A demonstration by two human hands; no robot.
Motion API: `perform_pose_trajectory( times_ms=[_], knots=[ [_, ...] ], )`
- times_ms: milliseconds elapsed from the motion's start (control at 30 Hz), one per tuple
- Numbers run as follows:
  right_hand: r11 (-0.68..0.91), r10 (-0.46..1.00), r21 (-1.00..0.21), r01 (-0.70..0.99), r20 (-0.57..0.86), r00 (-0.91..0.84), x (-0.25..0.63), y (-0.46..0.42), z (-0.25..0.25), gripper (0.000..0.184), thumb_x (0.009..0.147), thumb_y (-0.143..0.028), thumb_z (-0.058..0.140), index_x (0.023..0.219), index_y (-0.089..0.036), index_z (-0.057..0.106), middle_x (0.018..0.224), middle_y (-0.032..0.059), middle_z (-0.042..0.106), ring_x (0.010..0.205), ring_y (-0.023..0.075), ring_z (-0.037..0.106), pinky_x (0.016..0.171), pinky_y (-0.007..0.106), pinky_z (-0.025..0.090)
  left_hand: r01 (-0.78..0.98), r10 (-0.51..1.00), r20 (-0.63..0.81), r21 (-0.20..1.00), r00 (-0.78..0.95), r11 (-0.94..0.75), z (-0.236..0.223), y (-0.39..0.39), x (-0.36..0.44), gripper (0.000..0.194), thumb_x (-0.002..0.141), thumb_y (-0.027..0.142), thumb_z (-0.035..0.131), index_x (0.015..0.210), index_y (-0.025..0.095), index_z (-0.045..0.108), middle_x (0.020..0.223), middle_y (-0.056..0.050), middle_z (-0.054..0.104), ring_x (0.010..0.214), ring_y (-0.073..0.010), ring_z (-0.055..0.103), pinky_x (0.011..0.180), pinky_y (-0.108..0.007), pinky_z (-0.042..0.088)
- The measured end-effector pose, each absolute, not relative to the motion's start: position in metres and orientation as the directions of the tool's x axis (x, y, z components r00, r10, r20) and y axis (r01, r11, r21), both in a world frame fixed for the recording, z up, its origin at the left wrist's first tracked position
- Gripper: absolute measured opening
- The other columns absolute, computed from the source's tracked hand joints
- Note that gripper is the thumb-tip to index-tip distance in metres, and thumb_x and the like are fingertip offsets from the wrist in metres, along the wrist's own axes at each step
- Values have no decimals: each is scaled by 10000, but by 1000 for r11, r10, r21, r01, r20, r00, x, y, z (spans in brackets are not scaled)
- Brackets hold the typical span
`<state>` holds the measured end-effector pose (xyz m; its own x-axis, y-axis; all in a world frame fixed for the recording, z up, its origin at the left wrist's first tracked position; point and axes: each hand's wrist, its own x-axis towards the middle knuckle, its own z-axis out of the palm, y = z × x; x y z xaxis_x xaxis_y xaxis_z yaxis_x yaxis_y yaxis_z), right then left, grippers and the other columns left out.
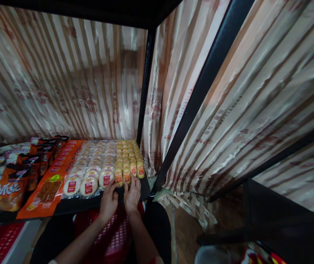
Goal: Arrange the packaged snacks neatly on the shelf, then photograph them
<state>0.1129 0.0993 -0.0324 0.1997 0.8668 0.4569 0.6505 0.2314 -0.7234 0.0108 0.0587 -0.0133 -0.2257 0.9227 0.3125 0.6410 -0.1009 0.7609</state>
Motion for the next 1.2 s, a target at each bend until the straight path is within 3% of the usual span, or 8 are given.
perform_pose_trajectory(
  times_ms=[500,767,1000,1200],
  knots=[
    [235,842,-647,726,509,180,112,98,-33,419,873,-326,414,1252,-170,496,1097,125,557,1063,250,487,916,416,428,660,916,343,740,-209,-126,-16,56,12,392,683,-25,382,918,168,630,1306,-107,520,1243,-227,455,1056,-429,377],
    [251,861,-787,563,447,242,112,85,-23,387,890,-360,375,1179,-162,539,1130,146,534,1080,236,497,815,372,495,629,920,335,765,-202,-141,-11,47,9,369,676,-9,369,873,183,615,1225,-94,556,1199,-221,474,1038,-425,377],
    [227,930,-880,417,323,175,104,14,-44,327,910,-364,343,1044,-196,589,959,88,635,906,180,612,802,311,500,597,980,184,795,-76,-103,-23,14,10,282,806,151,329,737,218,594,799,-49,608,845,-182,577,820,-314,467],
    [87,944,-804,589,256,209,97,-17,-100,376,897,-405,343,923,-228,673,831,84,680,831,233,640,729,381,514,613,993,-118,786,28,76,-67,-15,4,296,763,141,372,770,203,662,820,-63,681,802,-189,622,783,-303,469]
  ],
)
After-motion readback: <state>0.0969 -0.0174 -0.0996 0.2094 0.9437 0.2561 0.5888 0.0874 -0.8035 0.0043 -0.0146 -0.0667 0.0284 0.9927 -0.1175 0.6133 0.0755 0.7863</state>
